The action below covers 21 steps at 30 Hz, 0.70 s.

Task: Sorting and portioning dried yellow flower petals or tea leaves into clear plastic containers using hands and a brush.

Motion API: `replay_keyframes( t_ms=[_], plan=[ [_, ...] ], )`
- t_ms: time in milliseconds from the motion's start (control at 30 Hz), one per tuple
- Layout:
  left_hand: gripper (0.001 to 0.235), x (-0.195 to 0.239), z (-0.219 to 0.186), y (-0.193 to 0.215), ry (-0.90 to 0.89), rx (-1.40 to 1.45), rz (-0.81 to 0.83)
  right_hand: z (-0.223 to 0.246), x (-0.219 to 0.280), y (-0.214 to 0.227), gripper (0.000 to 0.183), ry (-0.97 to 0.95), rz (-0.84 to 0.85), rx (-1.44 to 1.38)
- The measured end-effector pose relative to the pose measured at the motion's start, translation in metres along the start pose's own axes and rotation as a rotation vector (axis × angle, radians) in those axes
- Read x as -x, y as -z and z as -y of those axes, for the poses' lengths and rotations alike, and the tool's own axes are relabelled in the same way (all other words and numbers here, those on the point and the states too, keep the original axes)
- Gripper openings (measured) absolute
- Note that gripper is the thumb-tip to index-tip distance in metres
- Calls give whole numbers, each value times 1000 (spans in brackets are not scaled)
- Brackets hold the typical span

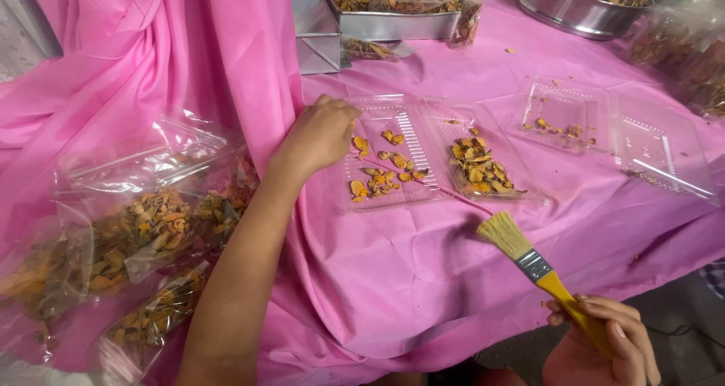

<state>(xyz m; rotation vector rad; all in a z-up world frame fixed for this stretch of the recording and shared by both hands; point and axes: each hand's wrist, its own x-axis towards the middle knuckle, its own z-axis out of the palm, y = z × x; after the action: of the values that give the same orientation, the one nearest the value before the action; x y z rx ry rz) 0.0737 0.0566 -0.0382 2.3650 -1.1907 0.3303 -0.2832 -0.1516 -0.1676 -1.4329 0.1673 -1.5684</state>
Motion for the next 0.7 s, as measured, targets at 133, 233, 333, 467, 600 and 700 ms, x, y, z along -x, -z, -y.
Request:
replay_keyframes(
  t_ms=[133,233,333,467,600,700],
  plan=[
    [67,-6,1,-14,66,-154,123,-2,1,-2,26,4,24,-6],
    [60,-5,-2,-15,65,-211,162,0,1,-5,26,-13,36,-23],
    [62,0,-13,-3,53,-163,229,-4,2,-3,27,-20,42,-30],
    [42,7,-32,10,49,75,441,-1,1,-6,26,-30,42,-39],
    [44,4,-32,-4,34,70,400,1,0,-8,26,-25,31,-34],
    [51,4,-38,-1,52,152,412,3,-1,-9,26,-8,43,-28]
  ],
)
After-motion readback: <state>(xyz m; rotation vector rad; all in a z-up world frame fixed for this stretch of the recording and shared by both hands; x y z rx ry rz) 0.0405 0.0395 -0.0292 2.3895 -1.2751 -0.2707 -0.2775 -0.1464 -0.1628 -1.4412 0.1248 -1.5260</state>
